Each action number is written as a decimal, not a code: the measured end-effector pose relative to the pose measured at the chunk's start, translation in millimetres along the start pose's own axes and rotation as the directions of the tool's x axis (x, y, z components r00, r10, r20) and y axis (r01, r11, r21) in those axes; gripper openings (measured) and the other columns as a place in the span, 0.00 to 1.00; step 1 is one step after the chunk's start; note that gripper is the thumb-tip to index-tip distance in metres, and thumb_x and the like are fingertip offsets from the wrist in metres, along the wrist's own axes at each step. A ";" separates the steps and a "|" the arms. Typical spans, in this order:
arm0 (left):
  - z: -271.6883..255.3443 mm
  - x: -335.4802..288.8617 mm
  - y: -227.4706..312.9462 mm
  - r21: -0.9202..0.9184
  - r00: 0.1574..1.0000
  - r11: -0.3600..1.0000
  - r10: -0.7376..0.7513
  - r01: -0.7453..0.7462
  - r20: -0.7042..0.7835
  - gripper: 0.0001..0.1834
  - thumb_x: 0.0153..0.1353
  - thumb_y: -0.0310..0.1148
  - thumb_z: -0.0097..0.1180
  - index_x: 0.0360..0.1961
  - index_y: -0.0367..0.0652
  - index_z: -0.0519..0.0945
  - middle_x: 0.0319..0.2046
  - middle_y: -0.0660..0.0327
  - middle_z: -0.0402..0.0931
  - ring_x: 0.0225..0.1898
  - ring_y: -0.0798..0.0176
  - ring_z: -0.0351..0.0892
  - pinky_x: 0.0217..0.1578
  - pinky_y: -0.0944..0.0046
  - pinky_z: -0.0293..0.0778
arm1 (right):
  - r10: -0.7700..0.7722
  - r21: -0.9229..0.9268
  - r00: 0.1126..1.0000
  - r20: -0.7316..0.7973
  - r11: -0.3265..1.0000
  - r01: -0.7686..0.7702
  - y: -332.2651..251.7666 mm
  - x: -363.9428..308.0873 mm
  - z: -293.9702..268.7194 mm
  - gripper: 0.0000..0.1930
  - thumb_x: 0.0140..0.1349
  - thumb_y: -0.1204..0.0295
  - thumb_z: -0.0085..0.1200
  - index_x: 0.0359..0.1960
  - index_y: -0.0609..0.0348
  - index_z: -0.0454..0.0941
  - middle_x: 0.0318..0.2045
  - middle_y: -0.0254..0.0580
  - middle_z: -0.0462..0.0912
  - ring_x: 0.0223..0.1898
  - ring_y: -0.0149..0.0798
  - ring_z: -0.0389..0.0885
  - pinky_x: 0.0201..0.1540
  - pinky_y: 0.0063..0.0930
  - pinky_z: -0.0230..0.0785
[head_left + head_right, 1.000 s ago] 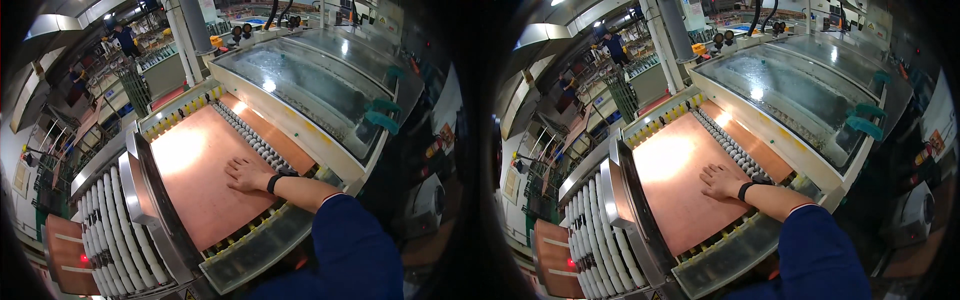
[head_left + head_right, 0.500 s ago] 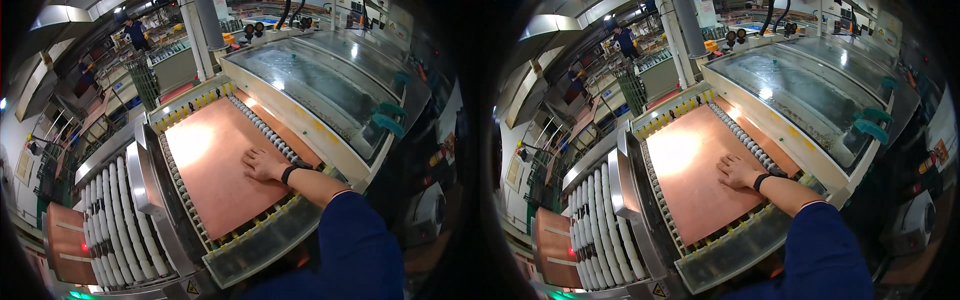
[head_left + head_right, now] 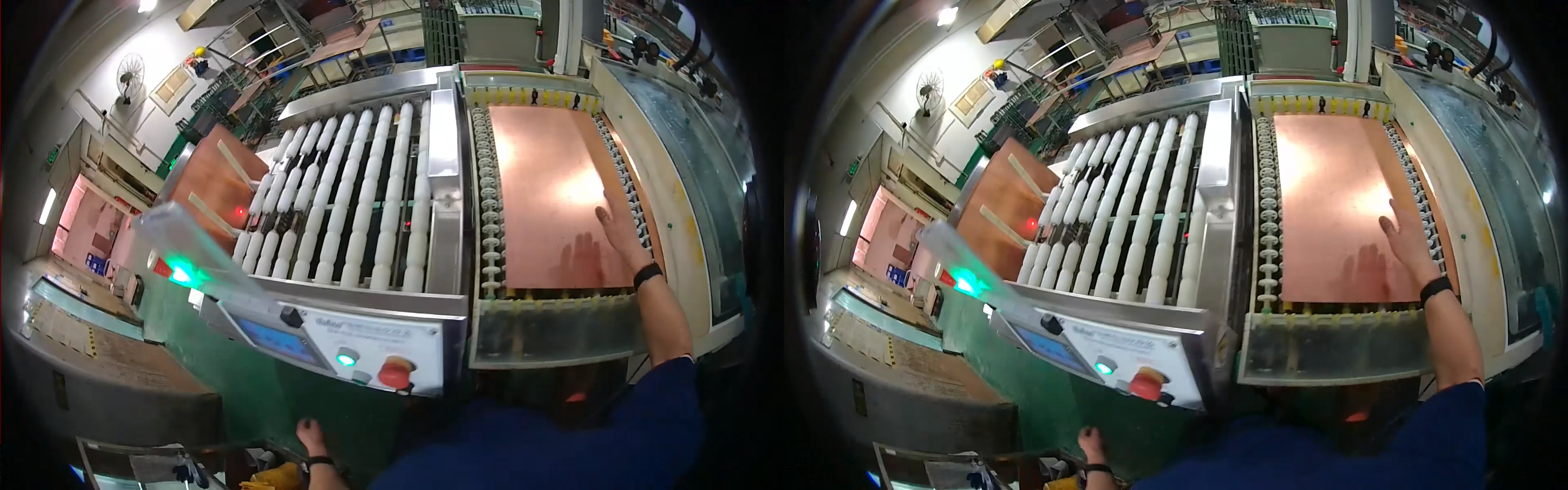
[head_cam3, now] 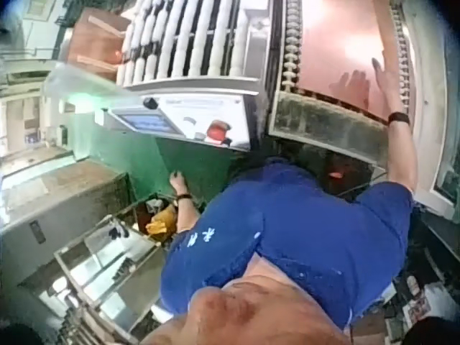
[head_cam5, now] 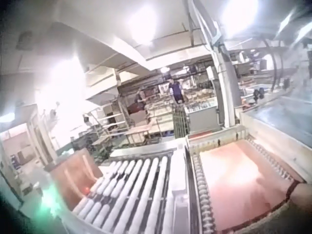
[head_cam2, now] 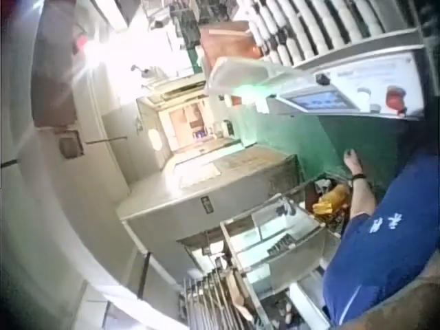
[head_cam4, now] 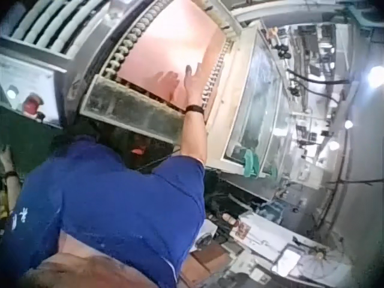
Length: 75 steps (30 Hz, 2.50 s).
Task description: Operating an industrial machine to process copper sheets, involving interacting with a touchscreen control panel and adjusting mechanical wheels.
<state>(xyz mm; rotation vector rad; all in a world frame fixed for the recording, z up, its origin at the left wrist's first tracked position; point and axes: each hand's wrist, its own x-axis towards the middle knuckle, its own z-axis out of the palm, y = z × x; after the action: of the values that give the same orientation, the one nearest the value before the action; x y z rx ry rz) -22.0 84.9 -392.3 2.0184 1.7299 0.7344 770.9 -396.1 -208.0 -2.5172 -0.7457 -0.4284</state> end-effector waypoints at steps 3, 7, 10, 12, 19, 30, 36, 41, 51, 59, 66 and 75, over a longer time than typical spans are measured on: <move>-49.7 86.3 -21.4 -0.345 0.978 0.926 -0.192 0.152 -0.085 0.09 0.60 0.29 0.58 0.37 0.33 0.81 0.28 0.60 0.77 0.28 0.64 0.73 0.31 0.60 0.71 | 0.132 0.263 0.990 0.048 0.955 -0.140 -80.9 -8.0 -31.0 0.28 0.72 0.60 0.55 0.67 0.64 0.70 0.57 0.57 0.80 0.57 0.53 0.80 0.57 0.41 0.73; -57.8 177.1 82.2 -0.583 0.991 0.811 -0.108 0.045 -0.074 0.10 0.65 0.28 0.56 0.45 0.34 0.79 0.34 0.64 0.76 0.31 0.71 0.70 0.31 0.67 0.69 | 0.226 0.385 0.973 -0.043 0.902 -0.193 -135.1 -57.8 -68.5 0.25 0.72 0.69 0.56 0.68 0.64 0.70 0.55 0.46 0.81 0.53 0.34 0.80 0.53 0.28 0.74; -81.4 248.0 107.5 -0.544 0.997 0.837 0.002 -0.047 -0.083 0.17 0.70 0.28 0.53 0.55 0.29 0.76 0.49 0.53 0.80 0.47 0.60 0.80 0.51 0.61 0.75 | 0.202 0.552 0.968 -0.146 0.829 -0.090 -194.8 -100.0 -83.3 0.24 0.73 0.70 0.54 0.67 0.63 0.70 0.52 0.44 0.82 0.44 0.32 0.81 0.50 0.27 0.75; -84.1 285.6 121.7 -0.495 0.983 0.850 0.136 -0.179 -0.122 0.17 0.70 0.28 0.52 0.56 0.30 0.76 0.49 0.52 0.80 0.49 0.59 0.80 0.52 0.61 0.75 | 0.249 0.549 0.953 -0.171 0.828 -0.117 -251.3 -136.8 -86.0 0.23 0.73 0.70 0.54 0.67 0.63 0.71 0.49 0.43 0.83 0.41 0.31 0.80 0.48 0.26 0.75; -56.5 369.1 166.5 -0.458 0.879 0.774 0.475 -0.437 -0.036 0.17 0.70 0.26 0.51 0.57 0.31 0.76 0.50 0.51 0.81 0.50 0.57 0.81 0.53 0.59 0.76 | 0.428 0.607 0.876 -0.220 0.764 -0.221 -458.5 -244.1 -74.8 0.15 0.71 0.74 0.53 0.56 0.67 0.78 0.34 0.39 0.84 0.31 0.26 0.78 0.36 0.22 0.72; -35.5 373.9 179.2 -0.001 0.766 0.769 0.636 -0.639 -0.099 0.16 0.59 0.30 0.57 0.48 0.35 0.81 0.44 0.47 0.81 0.48 0.41 0.79 0.52 0.46 0.73 | -0.091 0.554 0.986 -0.140 0.818 0.154 -607.7 -285.6 14.1 0.14 0.61 0.80 0.58 0.49 0.71 0.80 0.25 0.47 0.84 0.25 0.41 0.84 0.31 0.31 0.77; -26.6 378.5 167.5 -0.076 0.799 0.795 0.596 -0.601 -0.080 0.17 0.58 0.28 0.56 0.48 0.34 0.81 0.43 0.46 0.81 0.47 0.41 0.79 0.52 0.46 0.74 | -0.126 0.652 0.992 0.027 0.754 0.078 -645.5 -287.4 25.6 0.14 0.63 0.74 0.60 0.50 0.65 0.83 0.25 0.51 0.83 0.26 0.42 0.85 0.31 0.32 0.76; -39.7 379.8 156.5 -0.068 0.850 0.848 0.525 -0.526 -0.023 0.19 0.63 0.30 0.54 0.53 0.31 0.80 0.49 0.42 0.81 0.53 0.40 0.78 0.56 0.49 0.72 | -0.147 0.785 0.986 0.084 0.619 0.025 -647.8 -286.8 34.7 0.16 0.65 0.73 0.60 0.54 0.65 0.80 0.28 0.56 0.83 0.29 0.50 0.86 0.32 0.36 0.77; -34.2 384.0 163.6 -0.029 0.833 0.833 0.553 -0.553 0.000 0.19 0.64 0.29 0.54 0.53 0.31 0.79 0.51 0.43 0.80 0.54 0.41 0.77 0.58 0.49 0.71 | -0.056 0.779 0.982 0.183 0.618 -0.110 -627.2 -292.2 35.3 0.22 0.64 0.76 0.60 0.60 0.66 0.76 0.29 0.52 0.84 0.29 0.48 0.85 0.33 0.36 0.76; -37.1 378.0 177.0 -0.021 0.822 0.822 0.569 -0.569 0.030 0.19 0.65 0.30 0.53 0.54 0.33 0.80 0.53 0.45 0.80 0.56 0.42 0.76 0.59 0.49 0.69 | -0.097 0.677 0.992 0.077 0.735 0.019 -642.8 -283.6 40.9 0.32 0.64 0.73 0.58 0.69 0.69 0.65 0.21 0.47 0.79 0.22 0.50 0.80 0.28 0.41 0.74; -37.5 376.0 169.6 -0.002 0.789 0.789 0.614 -0.614 0.027 0.16 0.65 0.32 0.54 0.51 0.36 0.81 0.48 0.47 0.80 0.52 0.42 0.76 0.54 0.47 0.71 | -0.101 0.553 0.993 0.065 0.832 0.048 -681.1 -272.8 52.5 0.34 0.64 0.71 0.58 0.70 0.75 0.61 0.17 0.47 0.76 0.19 0.50 0.78 0.26 0.43 0.73; -39.0 373.1 171.7 -0.022 0.757 0.757 0.653 -0.653 -0.010 0.15 0.63 0.32 0.55 0.48 0.37 0.82 0.47 0.48 0.80 0.50 0.42 0.77 0.53 0.47 0.71 | -0.025 0.360 0.999 0.035 0.933 0.011 -707.9 -259.2 62.0 0.37 0.60 0.72 0.63 0.70 0.72 0.61 0.21 0.46 0.81 0.22 0.52 0.82 0.26 0.42 0.75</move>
<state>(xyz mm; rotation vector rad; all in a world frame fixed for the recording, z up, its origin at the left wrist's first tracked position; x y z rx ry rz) 128.2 421.3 -206.7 2.6237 0.9594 0.9469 165.5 48.4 -118.2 -2.1806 -0.7837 -0.2233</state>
